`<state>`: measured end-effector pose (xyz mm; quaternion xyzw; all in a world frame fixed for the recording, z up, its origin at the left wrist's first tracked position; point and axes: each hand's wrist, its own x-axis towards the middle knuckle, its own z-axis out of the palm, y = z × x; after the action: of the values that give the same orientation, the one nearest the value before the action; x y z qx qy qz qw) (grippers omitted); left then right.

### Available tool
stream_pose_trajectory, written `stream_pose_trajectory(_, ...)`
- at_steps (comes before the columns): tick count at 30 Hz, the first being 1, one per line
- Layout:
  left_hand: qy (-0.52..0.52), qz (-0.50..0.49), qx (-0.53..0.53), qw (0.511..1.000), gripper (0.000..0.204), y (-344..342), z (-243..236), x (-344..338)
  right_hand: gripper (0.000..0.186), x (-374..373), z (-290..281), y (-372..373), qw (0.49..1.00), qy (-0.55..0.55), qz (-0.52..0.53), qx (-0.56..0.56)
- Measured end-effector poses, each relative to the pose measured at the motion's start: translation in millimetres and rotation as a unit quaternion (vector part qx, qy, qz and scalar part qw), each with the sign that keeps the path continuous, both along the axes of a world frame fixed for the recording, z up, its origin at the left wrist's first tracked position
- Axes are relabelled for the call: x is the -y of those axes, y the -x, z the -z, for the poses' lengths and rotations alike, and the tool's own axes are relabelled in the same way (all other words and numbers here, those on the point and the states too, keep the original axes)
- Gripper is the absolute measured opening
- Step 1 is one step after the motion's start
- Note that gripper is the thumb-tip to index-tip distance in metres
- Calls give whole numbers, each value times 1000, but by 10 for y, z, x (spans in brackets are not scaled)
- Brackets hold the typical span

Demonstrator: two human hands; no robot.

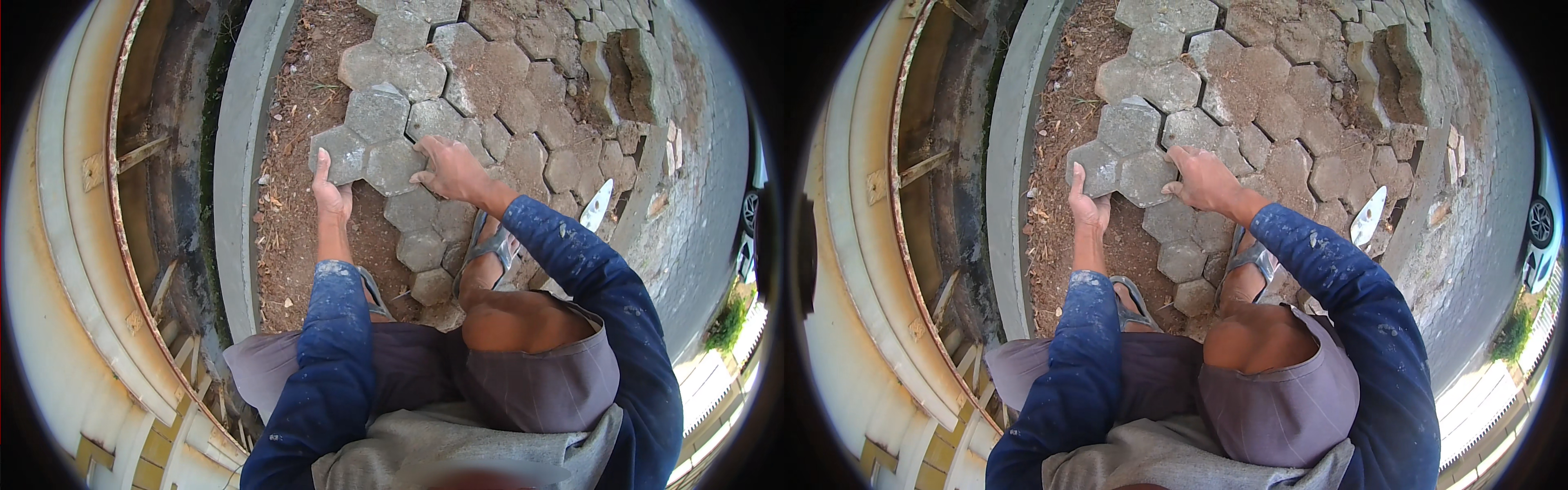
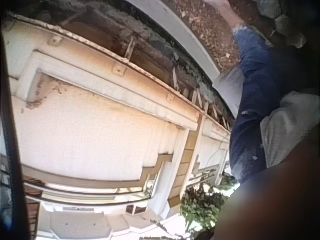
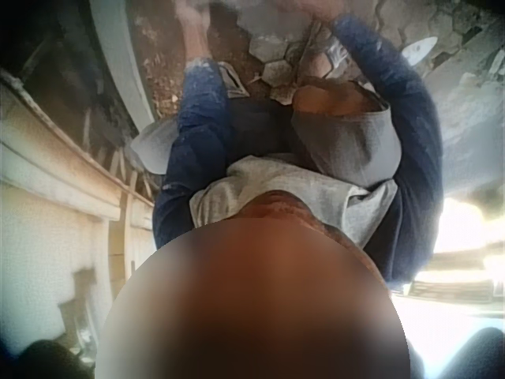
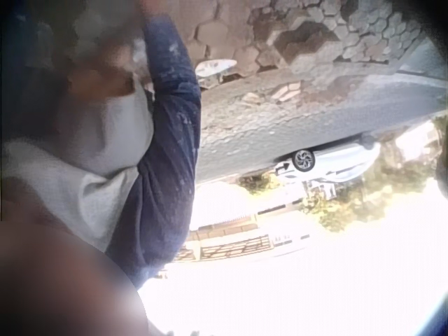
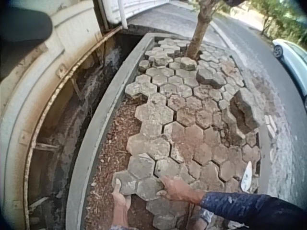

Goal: Lay and adjust hexagonal paving stones in a prepared garden bed area.

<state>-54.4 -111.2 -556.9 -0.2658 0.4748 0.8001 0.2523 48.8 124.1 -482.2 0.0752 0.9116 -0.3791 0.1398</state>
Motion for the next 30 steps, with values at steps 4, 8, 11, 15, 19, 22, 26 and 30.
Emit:
stream_pose_trajectory(4,27,49,-6,998,58,43,2,-33,46,-77,-163,139,998,2,-27,61)
stream_pose_trajectory(8,47,38,-8,998,59,17,39,-45,46,-85,-435,555,996,-85,-17,7)
stream_pose_trajectory(11,67,33,4,997,56,-4,72,-20,48,-60,-594,939,941,-85,30,-327)
stream_pose_trajectory(15,53,15,22,998,60,-38,91,28,65,359,-444,1270,899,-65,-22,-432)
stream_pose_trajectory(19,57,15,21,998,57,-45,46,9,77,350,113,1451,916,-190,-125,-331)
stream_pose_trajectory(22,57,40,19,997,55,-38,-11,-19,76,389,367,1443,948,-140,-163,-234)
stream_pose_trajectory(26,63,34,16,997,55,-28,-25,-62,75,422,343,1389,945,-192,-158,-214)
stream_pose_trajectory(30,58,62,-1,996,56,-26,-74,-102,71,323,136,986,968,-66,-64,-232)
